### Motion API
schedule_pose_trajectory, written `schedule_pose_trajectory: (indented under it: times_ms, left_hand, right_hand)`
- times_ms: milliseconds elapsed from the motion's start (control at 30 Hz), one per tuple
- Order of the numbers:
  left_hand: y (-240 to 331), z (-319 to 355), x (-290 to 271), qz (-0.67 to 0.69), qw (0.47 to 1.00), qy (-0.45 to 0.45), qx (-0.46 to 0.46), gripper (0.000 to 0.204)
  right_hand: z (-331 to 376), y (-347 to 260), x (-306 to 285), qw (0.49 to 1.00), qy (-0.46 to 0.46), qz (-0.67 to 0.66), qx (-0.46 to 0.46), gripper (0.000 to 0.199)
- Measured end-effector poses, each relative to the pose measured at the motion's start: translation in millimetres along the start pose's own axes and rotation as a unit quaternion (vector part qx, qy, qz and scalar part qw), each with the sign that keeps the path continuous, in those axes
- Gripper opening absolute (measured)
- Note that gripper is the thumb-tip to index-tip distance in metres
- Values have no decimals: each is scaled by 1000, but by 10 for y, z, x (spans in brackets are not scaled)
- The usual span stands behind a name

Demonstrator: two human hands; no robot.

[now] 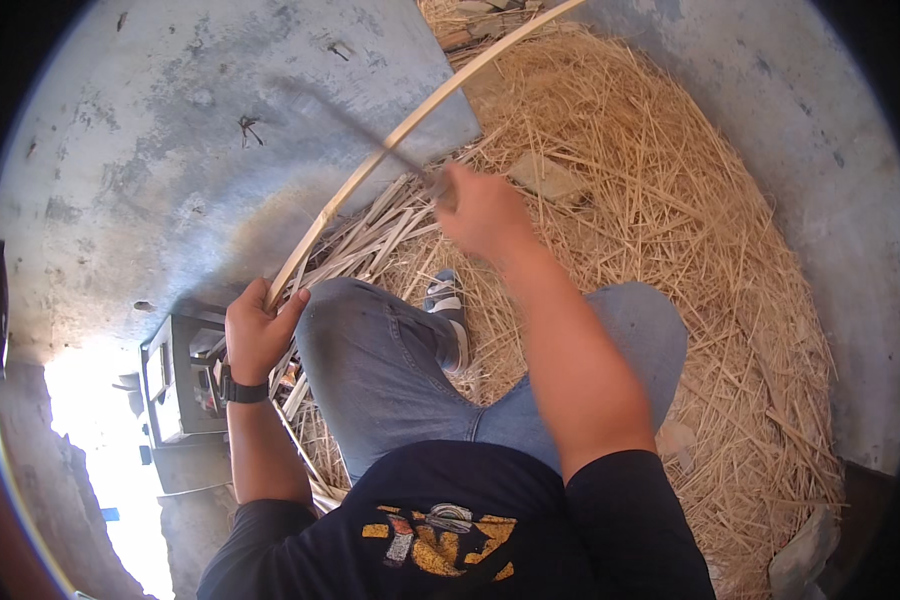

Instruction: The person sits on a straw-covered floor and uses a curved blade to shave a long, thin bamboo stick. They hold the stick with their left hand and repeatedly scrape the blade along its length to remove the outer layer, creating thin shavings that fall onto the floor.

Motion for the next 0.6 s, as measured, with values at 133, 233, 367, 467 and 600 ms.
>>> schedule_pose_trajectory:
  times_ms: [133,233,367,467,600]
  left_hand:
    - [-93,29,31,-14,999,17,42,49]
    - [-180,114,-162,16,994,36,99,45]
    - [-438,203,-382,-18,999,25,29,41]
    - [-564,254,-312,-16,998,31,49,48]
    - [-566,237,-138,-9,999,29,35,48]
  right_hand:
    - [29,-194,90,976,-86,125,-159,31]
    - [-37,-10,-95,993,-30,64,-91,28]
    - [-111,252,-237,991,124,-21,42,20]
    - [-84,166,-132,994,85,-24,57,20]
    - [36,-190,122,993,-68,70,-73,22]
Point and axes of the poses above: each hand's wrist, its own z-axis away from the middle knuckle, its own x-axis out of the palm, y = z × x, the point moved 3 cm from there along -z, towards the middle knuckle
